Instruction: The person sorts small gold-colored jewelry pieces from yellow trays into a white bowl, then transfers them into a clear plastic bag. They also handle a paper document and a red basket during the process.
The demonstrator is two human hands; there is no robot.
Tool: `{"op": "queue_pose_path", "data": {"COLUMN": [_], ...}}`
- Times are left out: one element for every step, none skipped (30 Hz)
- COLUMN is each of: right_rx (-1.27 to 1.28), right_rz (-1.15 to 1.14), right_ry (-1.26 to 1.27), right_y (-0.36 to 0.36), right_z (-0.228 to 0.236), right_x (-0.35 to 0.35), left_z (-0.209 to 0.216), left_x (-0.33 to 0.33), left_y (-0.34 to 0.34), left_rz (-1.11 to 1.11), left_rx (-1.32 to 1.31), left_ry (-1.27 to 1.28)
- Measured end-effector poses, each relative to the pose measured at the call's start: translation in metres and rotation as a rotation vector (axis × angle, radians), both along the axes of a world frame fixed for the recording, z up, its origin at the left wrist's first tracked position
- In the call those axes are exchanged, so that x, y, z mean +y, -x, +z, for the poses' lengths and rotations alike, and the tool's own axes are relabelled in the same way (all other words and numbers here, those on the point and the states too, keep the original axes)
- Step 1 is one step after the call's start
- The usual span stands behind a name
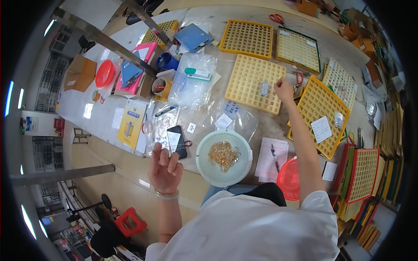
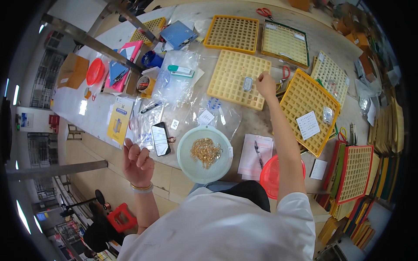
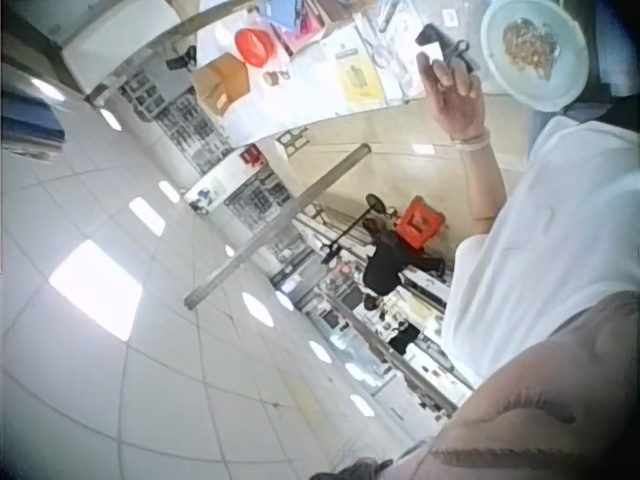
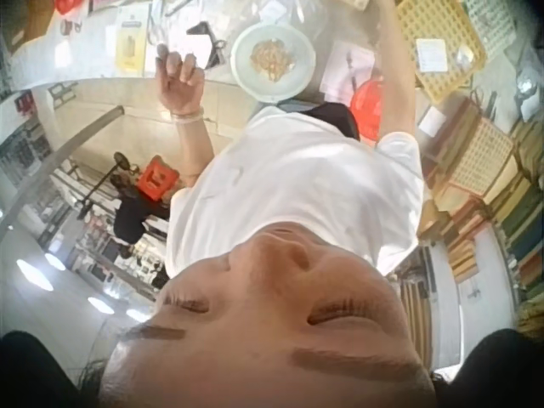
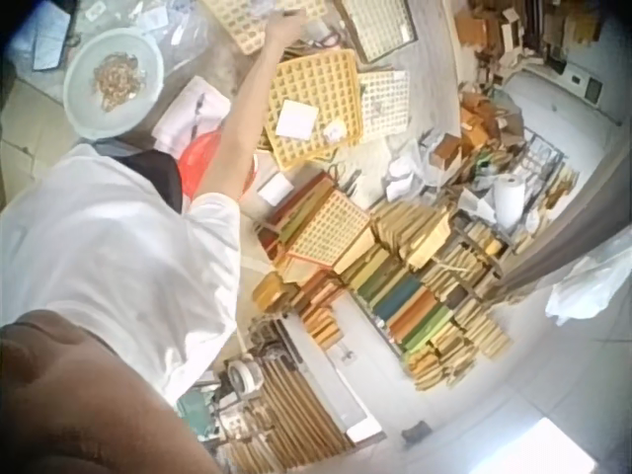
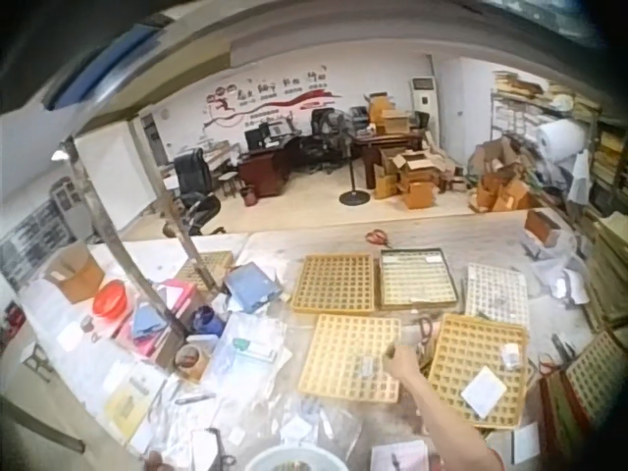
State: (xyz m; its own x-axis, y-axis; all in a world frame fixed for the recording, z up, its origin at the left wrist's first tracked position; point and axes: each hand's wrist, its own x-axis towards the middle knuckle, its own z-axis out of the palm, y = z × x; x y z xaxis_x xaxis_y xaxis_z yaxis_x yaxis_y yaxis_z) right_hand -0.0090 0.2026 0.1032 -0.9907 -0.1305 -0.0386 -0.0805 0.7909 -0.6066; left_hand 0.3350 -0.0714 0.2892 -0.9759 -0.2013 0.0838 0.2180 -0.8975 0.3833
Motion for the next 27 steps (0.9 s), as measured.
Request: {"op": "queue_pose_path", "data": {"right_rx": [0.013,0.022,-0.040,-0.100,-0.165,-0.184,-0.202,-0.215,-0.175,-0.131,-0.084,-0.101,-0.162,-0.231,-0.290,-0.358,-0.427,-0.460,-0.501,-0.542,-0.533,-0.525,-0.517,-0.504,-0.467,-0.431,-0.394], "right_rz": [0.002,0.011,0.045,0.075,0.106,0.138,0.169,0.196,0.232,0.265,0.297,0.268,0.317,0.370,0.408,0.452,0.499,0.519,0.541,0.565,0.592,0.615,0.639,0.656,0.688,0.721,0.753], "right_ry": [0.129,0.257,0.374,0.496,0.624,0.696,0.770,0.840,0.821,0.798,0.771,0.741,0.804,0.875,0.918,0.967,1.015,1.019,1.023,1.026,0.992,0.960,0.926,0.976,0.990,1.003,1.015], "right_y": [-0.003,-0.008,-0.014,-0.022,-0.031,-0.042,-0.054,-0.066,-0.078,-0.089,-0.100,-0.113,-0.124,-0.133,-0.141,-0.148,-0.154,-0.161,-0.168,-0.174,-0.179,-0.184,-0.189,-0.195,-0.197,-0.198,-0.199], "right_z": [0.013,0.027,0.042,0.060,0.079,0.100,0.123,0.143,0.160,0.176,0.193,0.211,0.224,0.234,0.242,0.247,0.252,0.258,0.264,0.268,0.270,0.270,0.271,0.272,0.270,0.263,0.261], "right_x": [0.005,0.007,0.011,0.014,0.016,0.016,0.015,0.015,0.014,0.011,0.007,0.000,-0.006,-0.014,-0.017,-0.023,-0.027,-0.030,-0.034,-0.038,-0.042,-0.045,-0.048,-0.053,-0.056,-0.059,-0.061], "left_z": [0.001,0.002,0.002,0.003,0.005,0.006,0.007,0.009,0.011,0.012,0.014,0.017,0.019,0.023,0.026,0.030,0.033,0.035,0.037,0.040,0.043,0.047,0.051,0.054,0.057,0.060,0.063], "left_x": [-0.002,-0.004,-0.004,-0.005,-0.006,-0.007,-0.008,-0.009,-0.010,-0.011,-0.010,-0.008,-0.005,-0.003,0.001,0.004,0.008,0.013,0.018,0.023,0.028,0.033,0.037,0.040,0.044,0.049,0.054], "left_y": [-0.001,-0.005,-0.007,-0.007,-0.007,-0.007,-0.007,-0.009,-0.009,-0.009,-0.010,-0.009,-0.009,-0.010,-0.006,-0.004,-0.003,0.002,0.006,0.010,0.014,0.017,0.020,0.023,0.026,0.028,0.030], "left_rz": [-0.009,-0.011,-0.013,-0.014,-0.009,-0.006,-0.005,0.001,0.002,-0.001,0.016,0.024,0.033,0.059,0.039,0.030,0.023,0.011,0.004,-0.001,-0.004,-0.020,-0.025,-0.030,-0.034,-0.009,0.017], "left_rx": [0.016,0.032,0.047,0.046,0.068,0.093,0.119,0.116,0.115,0.116,0.083,0.053,0.031,-0.068,-0.123,-0.184,-0.245,-0.267,-0.270,-0.273,-0.276,-0.287,-0.280,-0.273,-0.267,-0.263,-0.258], "left_ry": [-0.021,-0.043,-0.065,-0.031,-0.018,-0.007,0.006,0.031,0.052,0.069,0.111,0.145,0.179,0.215,0.313,0.419,0.525,0.538,0.605,0.671,0.737,0.739,0.755,0.771,0.788,0.799,0.809]}}
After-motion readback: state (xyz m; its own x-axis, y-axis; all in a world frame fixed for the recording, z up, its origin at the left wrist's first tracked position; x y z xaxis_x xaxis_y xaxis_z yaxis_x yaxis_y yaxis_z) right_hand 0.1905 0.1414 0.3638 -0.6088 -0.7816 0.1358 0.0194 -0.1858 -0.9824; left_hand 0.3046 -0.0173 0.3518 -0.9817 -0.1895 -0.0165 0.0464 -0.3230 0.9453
